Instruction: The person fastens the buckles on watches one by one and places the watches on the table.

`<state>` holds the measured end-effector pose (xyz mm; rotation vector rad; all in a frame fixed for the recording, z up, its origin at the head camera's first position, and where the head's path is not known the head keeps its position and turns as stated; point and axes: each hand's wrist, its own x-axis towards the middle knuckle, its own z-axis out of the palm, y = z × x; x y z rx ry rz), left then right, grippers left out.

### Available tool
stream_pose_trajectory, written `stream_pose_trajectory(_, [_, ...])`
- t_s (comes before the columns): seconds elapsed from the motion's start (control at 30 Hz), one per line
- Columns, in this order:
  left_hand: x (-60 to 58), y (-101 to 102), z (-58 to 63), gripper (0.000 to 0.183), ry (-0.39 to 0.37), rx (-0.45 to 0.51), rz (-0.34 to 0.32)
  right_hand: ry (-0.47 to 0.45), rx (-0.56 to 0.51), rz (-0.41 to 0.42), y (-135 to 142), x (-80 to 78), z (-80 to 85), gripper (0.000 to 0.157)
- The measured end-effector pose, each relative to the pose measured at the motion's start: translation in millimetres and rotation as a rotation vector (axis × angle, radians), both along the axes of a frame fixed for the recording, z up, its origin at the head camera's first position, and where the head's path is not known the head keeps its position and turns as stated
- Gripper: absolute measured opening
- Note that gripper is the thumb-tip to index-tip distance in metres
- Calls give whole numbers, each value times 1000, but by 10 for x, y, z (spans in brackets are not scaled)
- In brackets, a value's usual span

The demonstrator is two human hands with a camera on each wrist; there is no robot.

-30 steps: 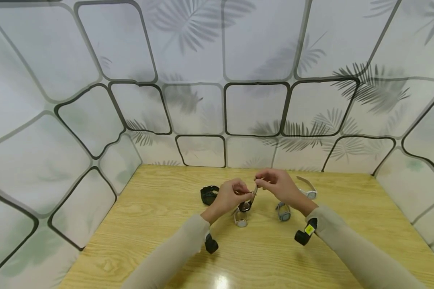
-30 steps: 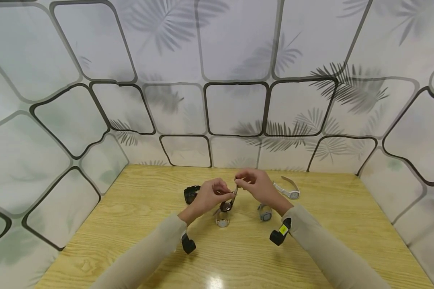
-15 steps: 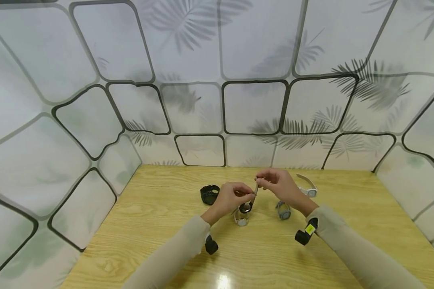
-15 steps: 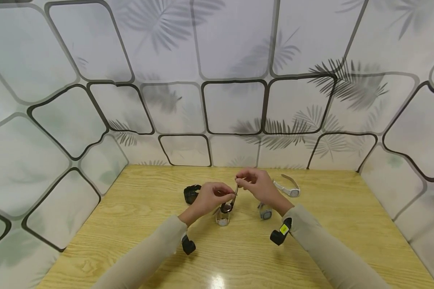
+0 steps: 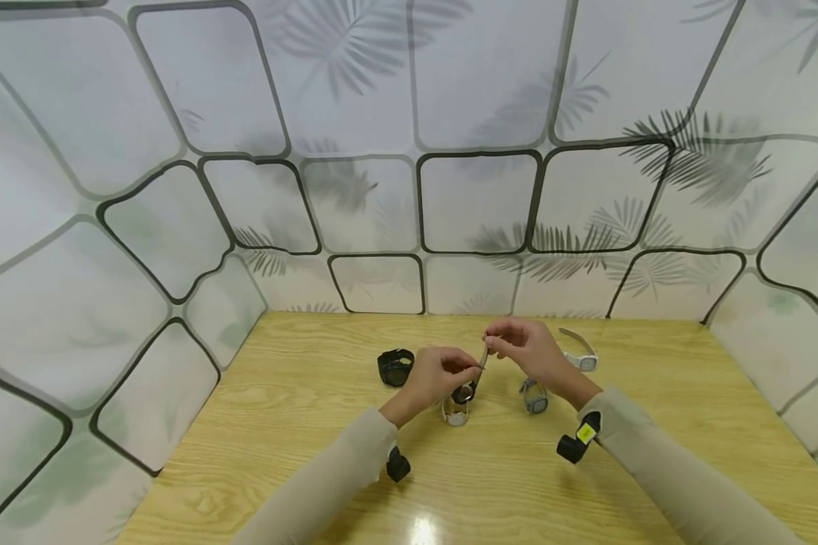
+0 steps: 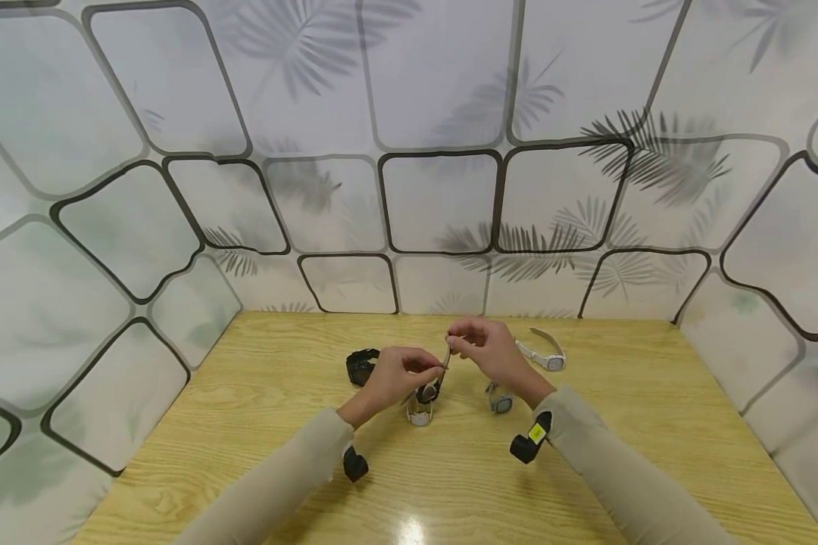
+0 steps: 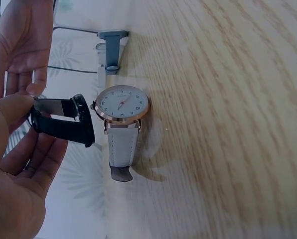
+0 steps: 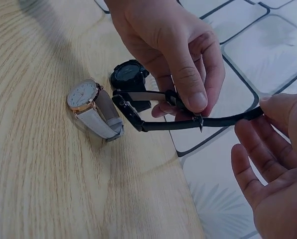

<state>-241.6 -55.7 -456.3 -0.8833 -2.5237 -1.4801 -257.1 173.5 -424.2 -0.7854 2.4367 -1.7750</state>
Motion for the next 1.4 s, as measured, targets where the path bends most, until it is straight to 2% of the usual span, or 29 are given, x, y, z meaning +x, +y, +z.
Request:
stream_pose_trajectory(0.2, [10, 1, -7, 9, 31, -1, 4, -9, -18, 6, 9, -7, -24, 21])
stream_pose_trajectory(0.4, [8, 0, -12, 11, 15, 0, 3, -20, -39, 17, 19, -5, -51, 28])
stream_pose_trajectory(0.93, [-14, 7, -41, 11, 28, -11, -5, -52, -81, 15, 5, 20, -60, 27])
stream_pose_trajectory(1.4, [-9, 9, -37, 9, 67, -6, 9, -39, -44, -24, 9, 50, -49, 25])
